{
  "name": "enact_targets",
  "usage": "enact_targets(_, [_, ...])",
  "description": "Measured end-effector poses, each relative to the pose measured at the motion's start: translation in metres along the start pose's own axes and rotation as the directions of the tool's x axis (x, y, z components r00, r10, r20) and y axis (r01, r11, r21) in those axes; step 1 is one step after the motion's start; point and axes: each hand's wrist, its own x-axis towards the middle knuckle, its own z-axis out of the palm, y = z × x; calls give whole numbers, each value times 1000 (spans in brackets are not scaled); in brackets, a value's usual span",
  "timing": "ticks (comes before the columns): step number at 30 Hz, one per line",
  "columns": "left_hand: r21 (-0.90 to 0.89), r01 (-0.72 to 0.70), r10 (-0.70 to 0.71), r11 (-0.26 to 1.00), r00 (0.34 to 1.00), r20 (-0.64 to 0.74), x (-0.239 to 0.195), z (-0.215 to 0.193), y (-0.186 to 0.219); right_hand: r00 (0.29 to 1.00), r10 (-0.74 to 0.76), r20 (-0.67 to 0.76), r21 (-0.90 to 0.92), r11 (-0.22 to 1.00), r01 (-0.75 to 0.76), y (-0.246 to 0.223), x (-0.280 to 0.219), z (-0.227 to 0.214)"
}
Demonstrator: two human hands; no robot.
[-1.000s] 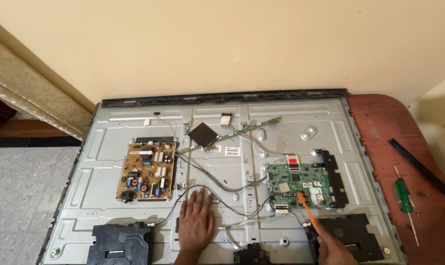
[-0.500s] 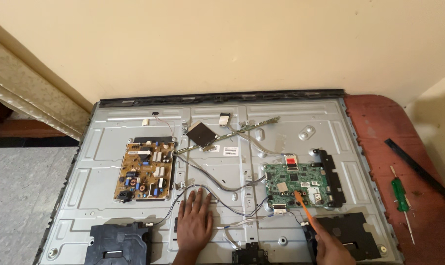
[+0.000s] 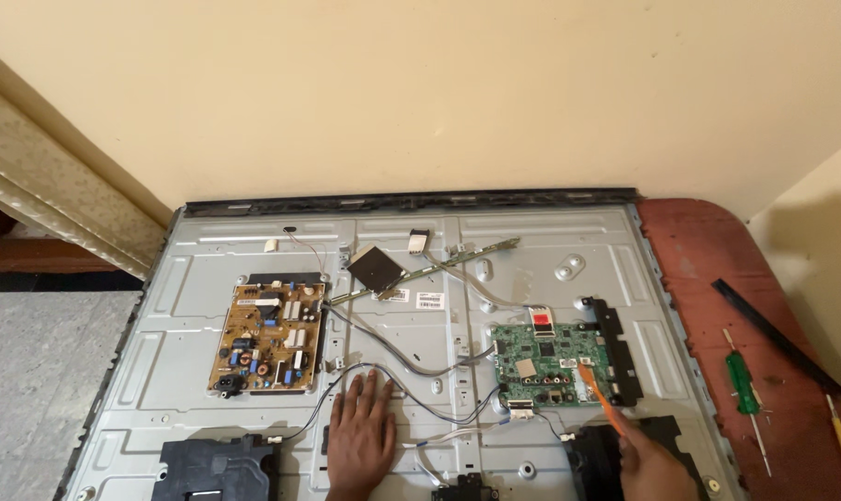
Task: The person uses a green-handled screwdriver to tighten screws on a green circuit board mounted inside the back panel of a disassembled flat-screen TV. The person holds the panel with the left hand while turning the screwdriver with the right hand.
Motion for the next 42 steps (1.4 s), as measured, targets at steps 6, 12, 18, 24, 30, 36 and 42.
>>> enact_targets(6, [11, -3, 3, 1000, 1000, 20, 2, 4, -2, 984, 137, 113, -154, 981, -119, -60, 15, -26])
enact_targets(12, [22, 23, -24, 1000, 997, 76, 3, 4, -1, 978, 98, 186, -44, 995, -91, -12, 12, 3])
enact_targets(18, [10, 10, -11, 1000, 999, 40, 1, 1, -1, 993, 36, 110, 42, 998, -41, -2, -1, 13])
enact_targets(24, [14, 12, -13, 1000, 999, 45, 2, 0, 0, 976, 157, 149, -111, 984, -142, -54, 4, -13])
enact_targets(30, [3, 8, -8, 1000, 999, 31, 1, 1, 0, 958, 135, 253, -102, 988, -112, -25, 7, -11])
enact_targets(36, [9, 7, -7, 1000, 1000, 20, 1, -1, 1, 970, 152, 189, -89, 986, -137, -46, 5, -18])
enact_targets(42, [12, 52, -53, 999, 991, 122, 3, -2, 1, 983, 92, 159, -90, 993, -79, -68, 8, -25])
